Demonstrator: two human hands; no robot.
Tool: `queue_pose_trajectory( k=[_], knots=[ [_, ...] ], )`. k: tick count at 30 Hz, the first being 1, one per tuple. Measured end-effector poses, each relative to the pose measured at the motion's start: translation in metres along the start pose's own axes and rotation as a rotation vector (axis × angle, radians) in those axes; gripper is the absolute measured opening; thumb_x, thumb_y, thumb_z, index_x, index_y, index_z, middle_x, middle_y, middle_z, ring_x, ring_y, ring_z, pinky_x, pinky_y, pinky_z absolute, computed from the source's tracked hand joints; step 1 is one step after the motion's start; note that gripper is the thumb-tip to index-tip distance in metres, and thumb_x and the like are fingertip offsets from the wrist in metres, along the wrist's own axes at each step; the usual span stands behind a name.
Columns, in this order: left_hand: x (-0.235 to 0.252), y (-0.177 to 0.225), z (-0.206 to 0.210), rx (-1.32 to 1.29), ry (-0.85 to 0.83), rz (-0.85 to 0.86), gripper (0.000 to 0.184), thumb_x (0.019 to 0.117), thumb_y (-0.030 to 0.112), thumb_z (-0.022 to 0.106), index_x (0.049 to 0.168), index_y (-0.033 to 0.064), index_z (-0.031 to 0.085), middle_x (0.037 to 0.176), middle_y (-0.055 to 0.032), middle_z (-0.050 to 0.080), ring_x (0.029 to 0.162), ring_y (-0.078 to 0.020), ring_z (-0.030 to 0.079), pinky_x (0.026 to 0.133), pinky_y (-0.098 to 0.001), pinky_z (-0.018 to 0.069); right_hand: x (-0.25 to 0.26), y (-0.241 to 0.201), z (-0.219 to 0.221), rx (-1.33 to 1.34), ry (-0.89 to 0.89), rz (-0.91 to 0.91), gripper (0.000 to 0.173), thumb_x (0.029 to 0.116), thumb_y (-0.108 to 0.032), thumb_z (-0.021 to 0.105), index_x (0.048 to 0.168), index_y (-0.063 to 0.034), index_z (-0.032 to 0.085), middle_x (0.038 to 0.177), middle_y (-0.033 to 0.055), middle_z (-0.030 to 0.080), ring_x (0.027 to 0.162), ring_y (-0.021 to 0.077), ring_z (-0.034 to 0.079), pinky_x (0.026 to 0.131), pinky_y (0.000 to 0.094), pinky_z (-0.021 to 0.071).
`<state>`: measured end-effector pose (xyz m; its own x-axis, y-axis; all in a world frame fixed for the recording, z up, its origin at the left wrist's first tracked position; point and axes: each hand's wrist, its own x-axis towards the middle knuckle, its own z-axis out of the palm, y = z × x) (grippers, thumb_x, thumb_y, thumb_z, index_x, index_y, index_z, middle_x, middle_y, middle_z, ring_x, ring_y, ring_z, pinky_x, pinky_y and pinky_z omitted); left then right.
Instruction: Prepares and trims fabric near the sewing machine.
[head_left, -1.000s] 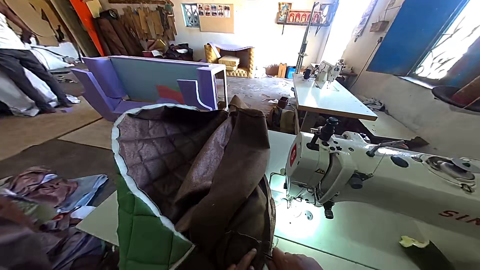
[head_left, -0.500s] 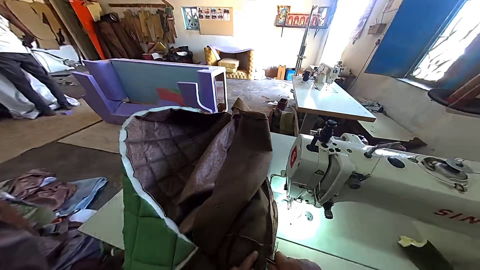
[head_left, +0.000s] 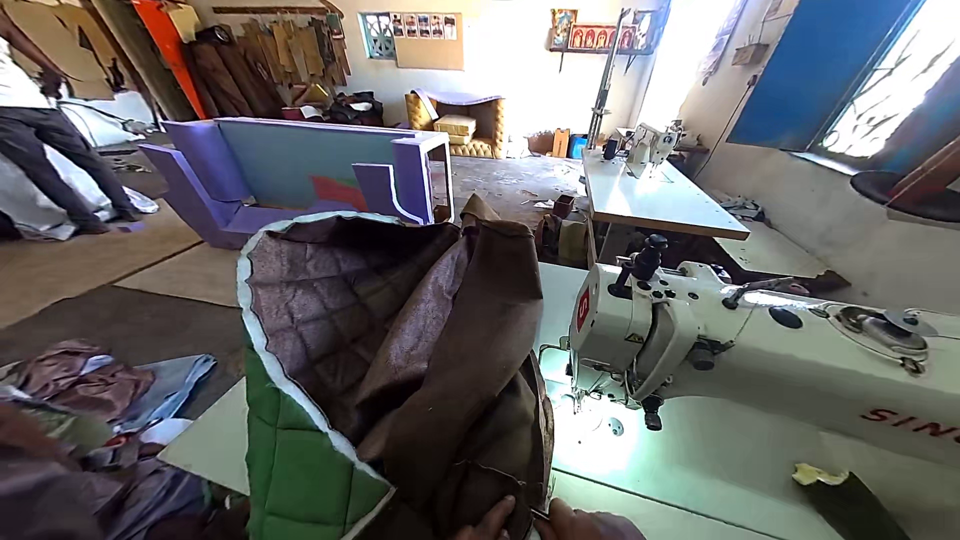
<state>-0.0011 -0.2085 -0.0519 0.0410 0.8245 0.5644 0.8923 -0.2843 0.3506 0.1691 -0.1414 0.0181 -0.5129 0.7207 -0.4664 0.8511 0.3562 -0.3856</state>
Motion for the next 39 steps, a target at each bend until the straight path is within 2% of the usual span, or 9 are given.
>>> queue_pose_trajectory(
  k=[3,6,9,17,25,31,39],
  knots=[
    [0.000,0.002,-0.006,0.041,0.019,-0.020,0.012,0.0871,0.006,0.063,0.080,0.0028,0.072,0.113,-0.0135,0.076,0.075,-0.0281,0.073,0.067,-0.0398,0.0587,-0.004,-0.002,-0.006,-0.003,-0.061,0.026,0.056,0.1110,-0.044,0.028,0.118,-0.0005,0.062,0.098,0.0240,0.071,0.098,0.0441,0.071,0.077,0.0625,0.0549],
    [0.001,-0.005,-0.016,0.037,0.027,-0.044,0.011,0.0858,0.002,0.063,0.079,-0.0019,0.071,0.112,-0.0195,0.075,0.080,-0.0339,0.075,0.071,-0.0459,0.0600,-0.016,0.010,-0.010,0.023,-0.052,0.002,0.055,0.1112,-0.042,0.029,0.117,0.0002,0.064,0.097,0.0242,0.071,0.098,0.0440,0.071,0.078,0.0629,0.0547],
    [-0.002,-0.011,-0.021,0.030,0.033,-0.015,0.013,0.0868,0.003,0.062,0.075,0.0013,0.068,0.113,-0.0176,0.075,0.076,-0.0304,0.074,0.068,-0.0417,0.0587,-0.019,0.016,-0.008,0.014,-0.030,-0.059,0.054,0.1114,-0.043,0.029,0.115,-0.0007,0.063,0.094,0.0233,0.071,0.095,0.0433,0.072,0.075,0.0622,0.0552],
    [-0.006,-0.016,-0.019,-0.016,0.056,0.006,0.010,0.0865,0.003,0.063,0.083,0.0028,0.072,0.107,-0.0123,0.077,0.082,-0.0290,0.073,0.075,-0.0412,0.0592,-0.006,-0.006,-0.004,0.056,-0.049,0.014,0.054,0.1100,-0.047,0.034,0.120,-0.0030,0.063,0.099,0.0233,0.072,0.100,0.0449,0.070,0.078,0.0645,0.0540],
    [-0.007,-0.017,-0.015,-0.029,0.098,0.050,0.010,0.0881,0.006,0.063,0.081,0.0064,0.071,0.097,-0.0108,0.077,0.080,-0.0254,0.072,0.074,-0.0371,0.0586,0.000,-0.021,-0.006,0.046,-0.021,0.021,0.051,0.1103,-0.045,0.034,0.120,-0.0035,0.062,0.099,0.0226,0.072,0.099,0.0437,0.071,0.076,0.0627,0.0549],
    [-0.006,-0.017,-0.017,0.006,0.088,0.043,0.013,0.0892,0.008,0.062,0.080,0.0080,0.071,0.097,-0.0086,0.077,0.081,-0.0234,0.072,0.075,-0.0351,0.0585,0.003,-0.029,-0.007,0.035,-0.033,0.048,0.051,0.1110,-0.043,0.032,0.123,-0.0031,0.061,0.101,0.0231,0.072,0.100,0.0440,0.071,0.077,0.0632,0.0549],
    [-0.007,-0.018,-0.015,-0.014,0.092,0.036,0.014,0.0912,0.009,0.060,0.082,0.0074,0.071,0.098,-0.0100,0.077,0.081,-0.0249,0.072,0.076,-0.0365,0.0581,0.005,-0.029,-0.003,0.028,-0.040,0.061,0.051,0.1112,-0.042,0.030,0.122,-0.0032,0.061,0.100,0.0231,0.072,0.099,0.0444,0.071,0.076,0.0636,0.0550]
  ],
)
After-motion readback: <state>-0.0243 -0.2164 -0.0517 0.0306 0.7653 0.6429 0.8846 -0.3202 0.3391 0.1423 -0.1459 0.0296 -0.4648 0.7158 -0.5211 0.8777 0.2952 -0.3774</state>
